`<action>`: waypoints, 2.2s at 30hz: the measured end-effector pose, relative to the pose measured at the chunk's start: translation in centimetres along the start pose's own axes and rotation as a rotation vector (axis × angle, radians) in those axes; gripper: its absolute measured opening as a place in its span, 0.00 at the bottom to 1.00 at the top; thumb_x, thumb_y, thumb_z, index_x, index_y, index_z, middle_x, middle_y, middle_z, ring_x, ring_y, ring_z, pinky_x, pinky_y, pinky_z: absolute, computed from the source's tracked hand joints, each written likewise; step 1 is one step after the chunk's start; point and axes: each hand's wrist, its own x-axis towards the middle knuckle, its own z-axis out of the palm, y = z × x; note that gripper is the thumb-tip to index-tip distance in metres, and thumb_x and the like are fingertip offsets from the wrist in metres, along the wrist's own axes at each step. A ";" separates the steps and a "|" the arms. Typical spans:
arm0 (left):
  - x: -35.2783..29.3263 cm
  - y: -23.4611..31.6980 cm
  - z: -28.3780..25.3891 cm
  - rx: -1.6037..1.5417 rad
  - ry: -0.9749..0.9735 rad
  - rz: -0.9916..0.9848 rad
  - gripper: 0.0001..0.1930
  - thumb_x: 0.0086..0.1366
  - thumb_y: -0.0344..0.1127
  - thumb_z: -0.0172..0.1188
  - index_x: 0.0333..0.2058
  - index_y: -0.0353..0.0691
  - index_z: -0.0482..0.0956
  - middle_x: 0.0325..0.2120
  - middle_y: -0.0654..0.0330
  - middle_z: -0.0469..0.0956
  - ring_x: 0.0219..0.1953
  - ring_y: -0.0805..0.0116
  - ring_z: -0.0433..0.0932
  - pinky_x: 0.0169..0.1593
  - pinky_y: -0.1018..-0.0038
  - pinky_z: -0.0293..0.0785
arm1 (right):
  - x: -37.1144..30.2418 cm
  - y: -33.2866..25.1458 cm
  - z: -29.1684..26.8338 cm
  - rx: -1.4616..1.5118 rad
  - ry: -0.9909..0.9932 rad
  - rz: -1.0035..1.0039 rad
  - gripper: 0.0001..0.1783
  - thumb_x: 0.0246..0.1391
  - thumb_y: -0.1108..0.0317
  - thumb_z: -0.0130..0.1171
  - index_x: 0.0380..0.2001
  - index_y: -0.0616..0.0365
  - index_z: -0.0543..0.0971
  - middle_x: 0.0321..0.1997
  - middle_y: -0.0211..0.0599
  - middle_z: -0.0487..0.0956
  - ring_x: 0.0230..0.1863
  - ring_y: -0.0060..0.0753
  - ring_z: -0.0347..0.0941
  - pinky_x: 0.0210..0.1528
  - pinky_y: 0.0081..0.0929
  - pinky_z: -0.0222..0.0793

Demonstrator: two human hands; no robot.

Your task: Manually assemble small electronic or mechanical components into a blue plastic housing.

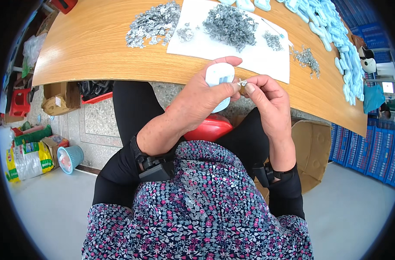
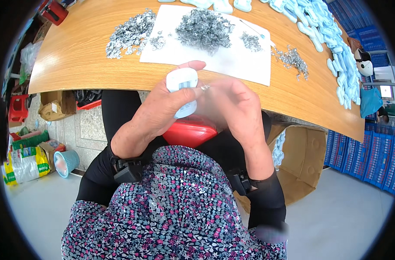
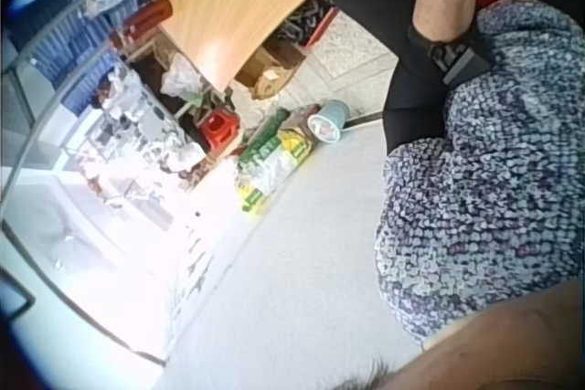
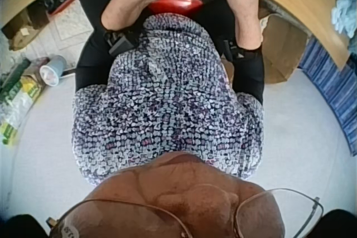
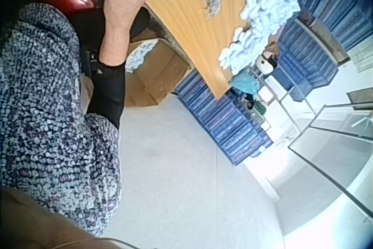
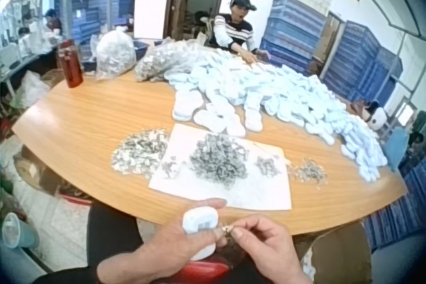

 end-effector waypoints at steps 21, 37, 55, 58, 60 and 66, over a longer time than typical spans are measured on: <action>0.2 -0.7 -0.6 -0.288 -0.087 -0.186 0.32 0.76 0.59 0.35 0.59 0.35 0.68 0.29 0.56 0.78 0.27 0.66 0.81 0.32 0.67 0.83 | 0.0 -2.0 1.9 -0.044 -0.054 -0.203 0.05 0.63 0.71 0.58 0.38 0.61 0.78 0.36 0.32 0.80 0.37 0.26 0.74 0.43 0.25 0.69; -0.2 -1.0 -0.5 -0.218 -0.018 -0.341 0.31 0.77 0.59 0.32 0.53 0.34 0.69 0.29 0.54 0.80 0.27 0.63 0.82 0.31 0.63 0.85 | -0.2 -1.9 1.7 -1.080 -0.059 -0.562 0.11 0.49 0.70 0.61 0.39 0.53 0.82 0.40 0.33 0.81 0.43 0.41 0.76 0.47 0.35 0.66; -1.0 -1.3 -0.5 -0.107 -0.053 -0.285 0.29 0.78 0.53 0.33 0.60 0.33 0.66 0.32 0.49 0.82 0.25 0.61 0.83 0.29 0.73 0.82 | -1.0 -0.7 1.7 -0.184 -0.130 0.054 0.13 0.67 0.70 0.54 0.50 0.66 0.77 0.32 0.24 0.75 0.30 0.11 0.65 0.34 0.14 0.65; -1.0 -1.3 -0.6 -0.157 -0.069 -0.283 0.29 0.78 0.54 0.33 0.59 0.32 0.67 0.32 0.49 0.82 0.25 0.61 0.84 0.29 0.73 0.82 | -1.3 -1.4 2.0 -0.170 -0.119 0.102 0.14 0.68 0.69 0.53 0.52 0.66 0.76 0.33 0.25 0.76 0.31 0.11 0.65 0.35 0.13 0.65; -0.9 -1.1 -0.8 -0.149 -0.088 -0.262 0.30 0.78 0.54 0.33 0.58 0.31 0.68 0.32 0.48 0.82 0.25 0.61 0.84 0.30 0.72 0.83 | -1.5 -1.4 2.2 -0.140 -0.109 0.102 0.15 0.68 0.69 0.53 0.52 0.65 0.76 0.34 0.25 0.76 0.31 0.11 0.66 0.35 0.13 0.65; -1.3 -0.2 -0.5 -0.124 -0.094 -0.356 0.31 0.78 0.58 0.30 0.53 0.35 0.71 0.30 0.52 0.81 0.27 0.64 0.83 0.31 0.71 0.82 | -1.5 -1.2 2.5 -0.095 -0.114 0.128 0.15 0.68 0.66 0.54 0.52 0.65 0.77 0.39 0.27 0.79 0.37 0.13 0.71 0.40 0.14 0.68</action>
